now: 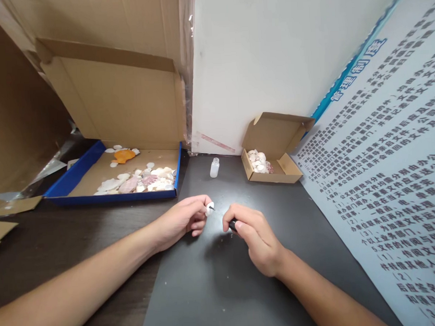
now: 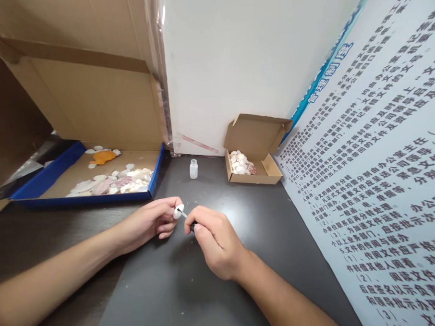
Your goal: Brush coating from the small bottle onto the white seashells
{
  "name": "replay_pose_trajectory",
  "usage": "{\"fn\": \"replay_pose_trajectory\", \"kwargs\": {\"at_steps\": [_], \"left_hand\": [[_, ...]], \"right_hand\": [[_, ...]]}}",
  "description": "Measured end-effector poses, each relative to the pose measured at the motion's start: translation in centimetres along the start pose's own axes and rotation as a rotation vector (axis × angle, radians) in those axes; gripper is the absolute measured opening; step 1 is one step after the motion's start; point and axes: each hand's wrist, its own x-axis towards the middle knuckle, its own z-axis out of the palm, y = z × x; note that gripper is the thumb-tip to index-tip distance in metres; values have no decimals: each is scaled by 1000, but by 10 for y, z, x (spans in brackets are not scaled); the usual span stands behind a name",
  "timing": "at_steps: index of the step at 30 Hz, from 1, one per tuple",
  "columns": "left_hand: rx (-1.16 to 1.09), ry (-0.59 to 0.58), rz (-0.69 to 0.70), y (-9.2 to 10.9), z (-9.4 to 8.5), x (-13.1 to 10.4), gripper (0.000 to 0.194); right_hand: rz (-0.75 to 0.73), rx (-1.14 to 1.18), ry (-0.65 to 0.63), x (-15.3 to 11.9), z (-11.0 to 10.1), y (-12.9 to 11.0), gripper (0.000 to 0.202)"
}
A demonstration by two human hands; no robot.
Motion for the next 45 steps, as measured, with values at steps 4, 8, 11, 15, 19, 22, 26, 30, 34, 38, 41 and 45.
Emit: {"fn": "replay_pose_trajectory", "kwargs": {"at_steps": [4,8,11,15,19,22,26,30,34,38,41,45], "left_hand": [[1,-7,-1,0,1,0,4],[2,0,2,-1,0,0,4],[-3,-3,4,-1,0,0,4],[0,-10,0,-1,0,0,4],[6,-4,-2,0,0,0,4],[2,-6,-5,1,1,-1,5],[-7,-2,-7,1,1,-1,5],[0,-7,-9,1,1,0,5],[-3,-14,-15,0,-1,1,5],[-2,-20,-10,0,-1,1,5],[2,-23,-5,0,-1,0,5],[7,-25,-11,0,-1,0,4]], "right_hand": [[72,-38,52,-1,0,1,22],[-35,15,12,-2,0,0,22],[27,-17,24,-1,0,0,21],[52,-17,61,0,0,0,19],[-3,26,14,-2,1,-1,20],[78,4,59,-4,2,1,14],[46,85,69,-5,4,4,12],[89,82,88,-4,4,6,8],[90,114,130,-2,4,6,7],[87,149,98,-2,5,5,8],[142,99,133,-1,5,5,4],[83,190,100,-3,5,6,8]]}}
